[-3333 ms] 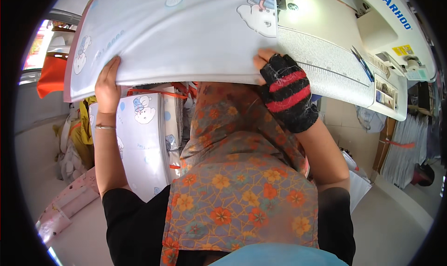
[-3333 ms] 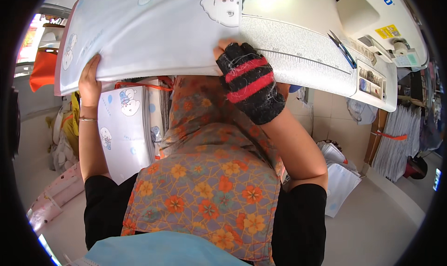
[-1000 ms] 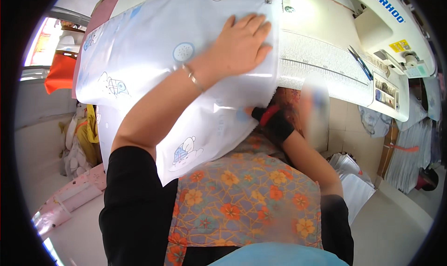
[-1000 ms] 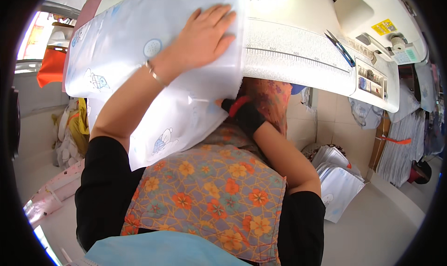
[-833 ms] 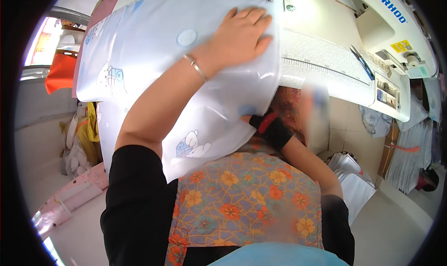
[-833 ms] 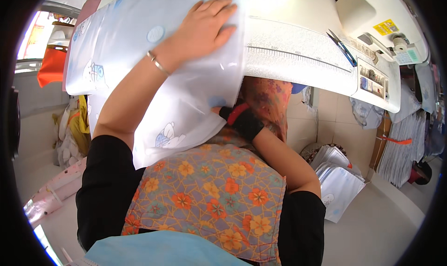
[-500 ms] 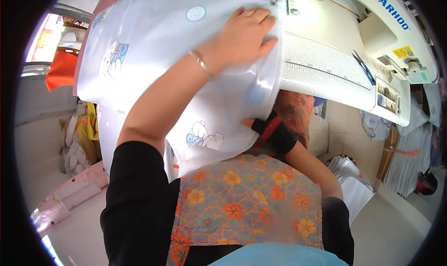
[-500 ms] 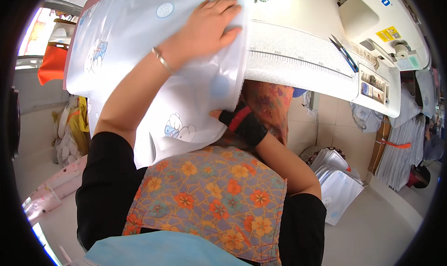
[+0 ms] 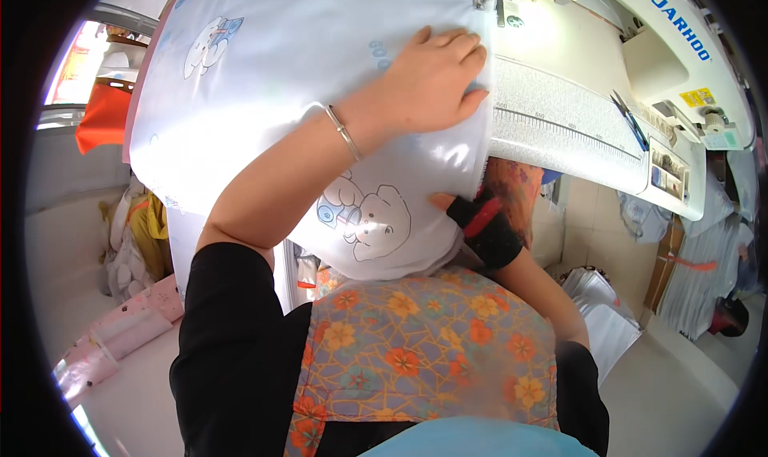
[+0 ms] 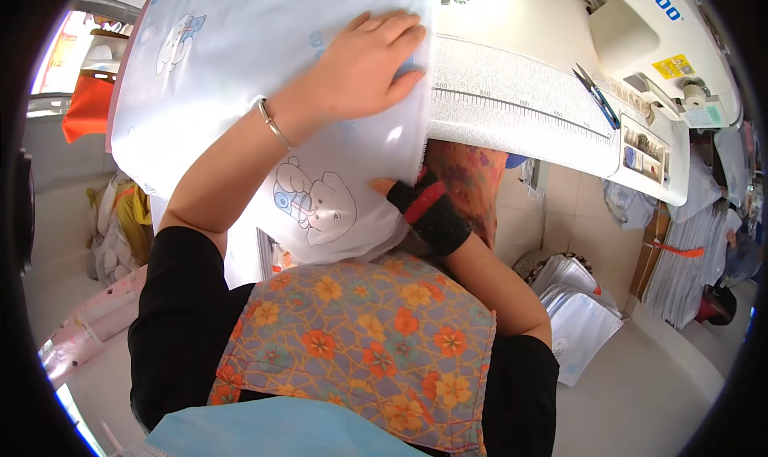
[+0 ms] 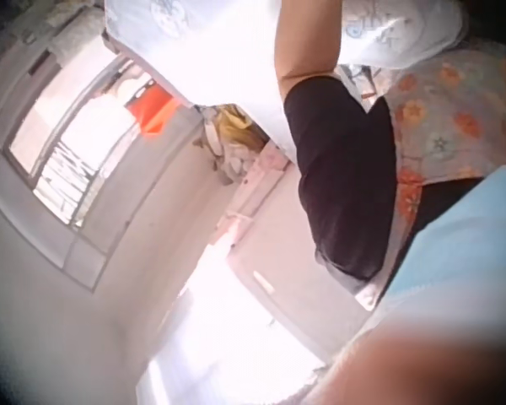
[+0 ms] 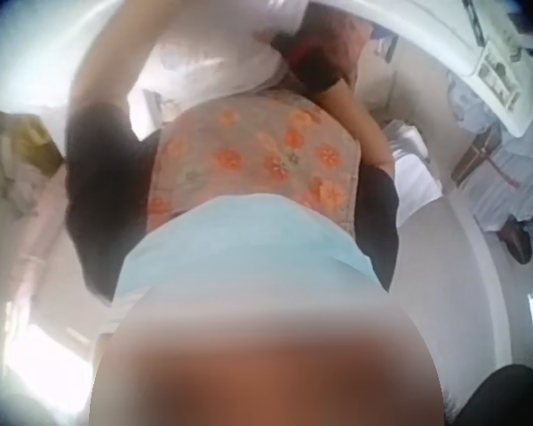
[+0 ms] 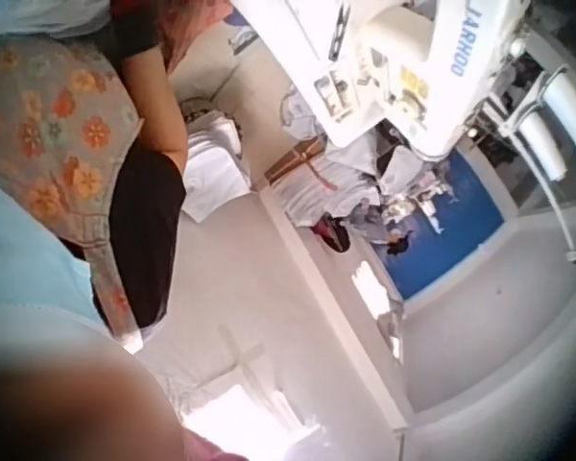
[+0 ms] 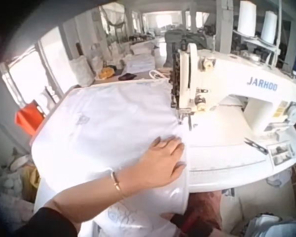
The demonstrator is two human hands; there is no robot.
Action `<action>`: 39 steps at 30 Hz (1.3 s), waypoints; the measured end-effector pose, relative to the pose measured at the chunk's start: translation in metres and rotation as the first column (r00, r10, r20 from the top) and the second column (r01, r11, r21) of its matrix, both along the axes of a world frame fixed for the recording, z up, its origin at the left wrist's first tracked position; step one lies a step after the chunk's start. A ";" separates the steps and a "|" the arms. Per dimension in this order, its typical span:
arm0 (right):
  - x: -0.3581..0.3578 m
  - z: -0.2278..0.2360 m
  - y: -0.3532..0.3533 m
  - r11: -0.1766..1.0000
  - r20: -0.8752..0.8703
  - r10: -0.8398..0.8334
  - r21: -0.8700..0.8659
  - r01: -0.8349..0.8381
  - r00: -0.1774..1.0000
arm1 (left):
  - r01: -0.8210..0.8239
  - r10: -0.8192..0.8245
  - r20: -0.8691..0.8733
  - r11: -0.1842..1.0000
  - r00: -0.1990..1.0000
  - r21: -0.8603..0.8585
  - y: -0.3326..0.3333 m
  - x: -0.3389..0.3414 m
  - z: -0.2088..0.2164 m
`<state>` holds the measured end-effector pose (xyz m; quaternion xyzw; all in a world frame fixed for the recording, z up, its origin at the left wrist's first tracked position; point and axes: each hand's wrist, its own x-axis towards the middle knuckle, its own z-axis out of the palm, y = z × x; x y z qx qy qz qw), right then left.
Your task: Sewing the edges of printed pillowcases using an industrial sewing machine.
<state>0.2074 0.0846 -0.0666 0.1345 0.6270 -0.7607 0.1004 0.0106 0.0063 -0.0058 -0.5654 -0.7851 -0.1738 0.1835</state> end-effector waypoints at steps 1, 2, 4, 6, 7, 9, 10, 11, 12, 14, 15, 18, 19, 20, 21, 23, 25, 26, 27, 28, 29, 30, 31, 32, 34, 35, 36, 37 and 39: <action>-0.001 0.002 0.001 1.000 -0.017 -0.008 -0.016 0.007 1.000 | 0.003 -0.003 0.002 1.000 1.000 -0.002 0.000 -0.004 0.000; -0.002 0.004 0.002 0.999 -0.033 -0.016 -0.032 0.015 0.999 | 0.002 -0.002 0.007 1.000 1.000 0.010 0.002 -0.013 0.000; -0.004 0.014 0.005 0.997 0.018 -0.014 -0.078 0.015 1.000 | 0.002 -0.002 0.018 1.000 1.000 0.022 0.004 -0.010 0.010; -0.006 0.026 0.006 0.992 0.066 -0.010 -0.125 0.019 0.998 | 0.013 0.010 0.143 0.986 0.990 -0.164 0.001 0.004 0.017; -0.007 0.032 0.006 0.993 0.062 -0.041 -0.112 0.047 0.997 | 0.016 0.008 0.143 0.986 0.990 -0.166 0.001 0.001 0.013; -0.010 0.026 0.006 0.991 0.056 -0.073 -0.106 0.078 0.996 | -0.013 0.014 -0.010 0.999 1.000 0.046 0.000 -0.007 0.002; -0.011 0.014 0.010 0.990 0.053 -0.030 -0.139 0.037 0.998 | -0.005 0.005 -0.007 0.999 1.000 0.043 0.003 -0.006 0.006; -0.011 0.006 0.012 0.985 0.047 0.012 -0.172 -0.003 0.999 | -0.013 0.015 0.053 0.999 0.999 -0.036 0.006 -0.006 0.011; -0.012 0.012 0.013 0.985 0.047 0.014 -0.174 -0.006 0.999 | -0.029 0.041 0.107 0.993 0.993 -0.116 0.007 -0.007 0.014; -0.016 0.032 0.014 0.999 0.103 -0.025 -0.045 0.030 0.994 | -0.051 0.053 0.045 0.997 0.998 -0.055 0.003 -0.002 0.002; -0.015 0.035 0.012 0.998 0.104 -0.031 -0.045 0.036 0.994 | -0.065 0.065 -0.017 0.998 0.998 0.009 0.001 0.001 0.001; -0.017 0.043 0.010 0.974 0.049 -0.114 -0.192 0.121 0.992 | -0.045 0.046 0.033 0.999 0.998 -0.027 0.008 -0.014 0.006; -0.019 0.048 0.012 0.988 0.010 -0.117 -0.098 0.117 0.993 | -0.042 0.043 0.035 0.999 0.998 -0.028 0.007 -0.010 0.007; -0.021 0.054 0.014 0.993 -0.030 -0.116 -0.003 0.116 0.993 | -0.041 0.042 0.028 0.999 0.999 -0.035 0.004 -0.002 0.007; -0.023 0.061 0.014 0.993 -0.028 -0.117 -0.005 0.117 0.993 | -0.042 0.043 0.023 0.998 0.999 -0.043 0.001 0.003 0.008; -0.025 0.073 0.011 0.986 -0.016 -0.133 -0.100 0.131 0.991 | -0.019 0.019 0.011 0.999 1.000 -0.029 -0.002 -0.013 0.005; -0.026 0.072 0.006 0.962 0.125 -0.178 -0.187 0.199 0.976 | -0.002 0.002 -0.003 1.000 1.000 -0.017 -0.008 -0.017 0.006; -0.026 0.072 0.004 0.925 0.267 -0.206 -0.259 0.277 0.941 | 0.024 -0.023 0.026 0.999 0.999 -0.048 -0.013 -0.014 0.004; -0.026 0.064 0.010 0.925 0.267 -0.207 -0.260 0.277 0.941 | 0.058 -0.054 0.055 0.996 0.997 -0.074 -0.017 -0.011 0.004; -0.023 0.050 0.020 0.918 0.242 -0.179 -0.309 0.250 0.954 | 0.070 -0.066 0.063 0.995 0.996 -0.076 -0.020 0.000 0.009; -0.019 0.041 0.027 0.907 0.214 -0.152 -0.357 0.222 0.965 | 0.108 -0.096 0.104 0.987 0.990 -0.117 -0.027 0.017 0.015; -0.017 0.046 0.030 0.905 0.218 -0.161 -0.356 0.232 0.963 | 0.144 -0.122 0.143 0.978 0.982 -0.153 -0.034 0.033 0.023; -0.017 0.052 0.030 0.923 0.209 -0.214 -0.277 0.268 0.954 | 0.141 -0.110 0.186 0.976 0.976 -0.165 -0.045 0.046 0.024; -0.016 0.053 0.030 0.932 0.196 -0.267 -0.195 0.304 0.944 | 0.141 -0.107 0.193 0.975 0.975 -0.171 -0.052 0.053 0.023; -0.004 0.008 0.051 0.922 -0.313 -0.150 0.299 0.247 0.938 | 0.055 -0.040 0.059 0.960 0.997 -0.274 -0.062 0.067 0.020; 0.002 -0.007 0.059 0.631 -0.624 0.235 0.681 0.371 0.746 | 0.009 -0.029 -0.073 0.966 0.997 -0.258 -0.064 0.063 0.013; 0.000 -0.001 0.061 0.638 -0.624 0.236 0.678 0.366 0.744 | 0.002 -0.022 -0.072 0.965 0.997 -0.263 -0.066 0.061 0.009; -0.004 0.017 0.065 0.507 -0.675 0.230 0.698 0.506 0.701 | 0.013 -0.026 -0.061 0.979 0.998 -0.204 -0.069 0.061 0.007; -0.015 0.048 0.068 0.336 -0.708 0.275 0.705 0.625 0.650 | 0.028 -0.035 -0.050 0.990 0.998 -0.138 -0.070 0.061 0.006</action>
